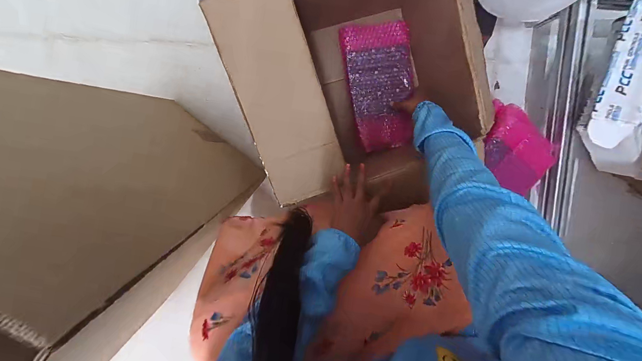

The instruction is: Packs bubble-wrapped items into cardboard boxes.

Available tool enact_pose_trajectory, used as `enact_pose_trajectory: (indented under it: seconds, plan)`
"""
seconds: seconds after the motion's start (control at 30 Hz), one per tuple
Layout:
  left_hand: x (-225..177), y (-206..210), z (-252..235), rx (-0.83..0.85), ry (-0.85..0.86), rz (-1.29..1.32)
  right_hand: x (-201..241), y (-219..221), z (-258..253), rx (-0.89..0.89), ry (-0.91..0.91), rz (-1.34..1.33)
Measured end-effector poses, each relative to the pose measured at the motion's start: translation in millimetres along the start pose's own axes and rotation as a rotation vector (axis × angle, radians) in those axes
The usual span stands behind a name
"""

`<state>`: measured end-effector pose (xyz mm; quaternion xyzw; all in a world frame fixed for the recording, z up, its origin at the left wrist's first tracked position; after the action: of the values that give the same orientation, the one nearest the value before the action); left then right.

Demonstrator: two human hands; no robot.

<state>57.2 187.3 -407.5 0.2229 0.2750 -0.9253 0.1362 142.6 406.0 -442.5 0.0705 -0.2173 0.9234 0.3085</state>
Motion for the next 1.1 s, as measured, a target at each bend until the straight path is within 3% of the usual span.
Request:
enact_pose_trajectory:
  seconds: [0.07, 0.1, 0.17, 0.3, 0.47, 0.6, 0.77, 0.83, 0.97, 1.03, 1.1]
  plan:
    - [6.6, 20.9, -9.1, -0.209, 0.041, 0.003, -25.5, 9.0, -64.1, -0.046, 0.035, 0.033]
    - [8.1, 24.9, -11.5, -0.269, 0.065, 0.005, -49.2, 17.5, -105.4, -0.263, -0.042, -0.004]
    - [12.2, 29.8, -11.6, -0.348, 0.105, -0.016, -66.3, 14.2, -146.4, -0.272, 0.019, 0.024]
    - [10.9, 26.3, -10.7, -0.345, 0.076, -0.102, -64.1, 4.5, -145.7, -0.144, 0.058, -0.004]
    - [8.4, 28.1, -12.7, -0.277, 0.028, -0.085, -57.8, 13.5, -150.2, 0.017, -0.24, -0.25]
    - [5.7, 20.4, -10.4, -0.13, -0.027, -0.055, -28.8, 6.9, -107.1, 0.004, -0.472, -0.334]
    - [-2.7, -2.3, -4.8, 0.112, -0.109, -0.095, -28.2, -51.0, -11.2, -0.064, -0.652, -0.29]
    - [-4.5, -18.2, 7.2, -0.053, -0.059, 0.047, -37.0, -72.3, 33.2, 0.003, -0.754, -0.39]
    - [3.5, -63.2, 49.4, -0.69, 0.121, 0.529, -41.6, -98.3, 117.7, 0.127, -0.927, -0.496]
    - [9.9, -77.9, 65.1, -0.824, 0.217, 0.8, -40.7, -99.7, 149.0, 0.192, -0.998, -0.503]
    - [9.7, -85.8, 72.8, -0.853, 0.34, 1.024, -37.5, -95.9, 173.4, 0.257, -1.044, -0.488]
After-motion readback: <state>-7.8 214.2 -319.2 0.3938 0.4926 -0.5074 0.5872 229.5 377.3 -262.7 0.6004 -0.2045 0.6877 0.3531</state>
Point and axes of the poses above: each hand's wrist, its own z-axis away from the middle knuckle, its own y-axis out of the palm, x = y × z, the point moved 3 cm from there along -z, towards the middle knuckle, and after that the axes turned 11 degrees about x, right-handed, at the moved point
